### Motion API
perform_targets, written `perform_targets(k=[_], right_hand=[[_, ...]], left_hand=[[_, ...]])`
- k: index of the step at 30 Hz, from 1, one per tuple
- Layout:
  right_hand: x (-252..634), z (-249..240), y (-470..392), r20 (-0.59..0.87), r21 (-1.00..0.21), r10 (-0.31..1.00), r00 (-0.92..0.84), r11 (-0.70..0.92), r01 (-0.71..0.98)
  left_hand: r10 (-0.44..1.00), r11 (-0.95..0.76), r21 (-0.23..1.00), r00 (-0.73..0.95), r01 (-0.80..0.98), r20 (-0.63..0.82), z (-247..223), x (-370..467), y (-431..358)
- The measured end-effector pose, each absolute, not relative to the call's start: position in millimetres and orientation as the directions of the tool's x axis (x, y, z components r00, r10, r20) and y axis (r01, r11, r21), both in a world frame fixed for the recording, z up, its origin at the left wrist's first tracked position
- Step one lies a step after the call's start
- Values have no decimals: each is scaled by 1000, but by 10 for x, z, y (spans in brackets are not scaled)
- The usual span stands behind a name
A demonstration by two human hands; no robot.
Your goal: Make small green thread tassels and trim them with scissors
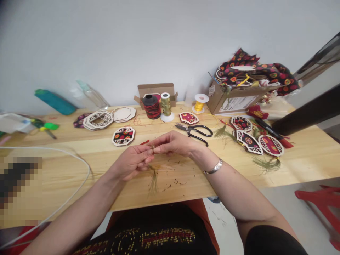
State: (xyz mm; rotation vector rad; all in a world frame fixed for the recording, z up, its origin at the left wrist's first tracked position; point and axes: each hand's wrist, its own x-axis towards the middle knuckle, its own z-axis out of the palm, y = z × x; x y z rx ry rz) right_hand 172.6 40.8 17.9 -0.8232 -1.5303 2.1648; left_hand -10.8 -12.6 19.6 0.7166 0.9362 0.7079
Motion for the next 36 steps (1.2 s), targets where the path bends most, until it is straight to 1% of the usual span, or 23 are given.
perform_targets(k=[5,11,15,20,23,27,34,36], right_hand=[[1726,153,412,-218,-937,587,-780,-349,0],[1709,125,408,-133,-922,602,-788,-366,-124],[1713,91,412,-162,-922,584,-796,-377,-89],[1684,97,395,-166,-925,625,-763,-366,-98],[1648,145,366,-156,-942,678,-719,-321,-98],[1613,198,338,-122,-975,745,-655,-214,-62],[1573,199,323,-69,-997,819,-570,-39,64],[1570,214,333,-49,-988,835,-548,38,147]], left_hand=[[785,576,783,425,-234,-450,209,-118,-129],[767,592,766,467,-250,-441,222,-121,-124],[754,605,756,486,-250,-442,222,-114,-125],[749,607,755,497,-249,-438,218,-109,-133],[749,610,751,494,-253,-442,217,-111,-129],[778,594,758,435,-272,-453,214,-112,-122],[794,582,769,387,-263,-469,190,-98,-119],[801,577,775,364,-259,-474,188,-89,-116]])
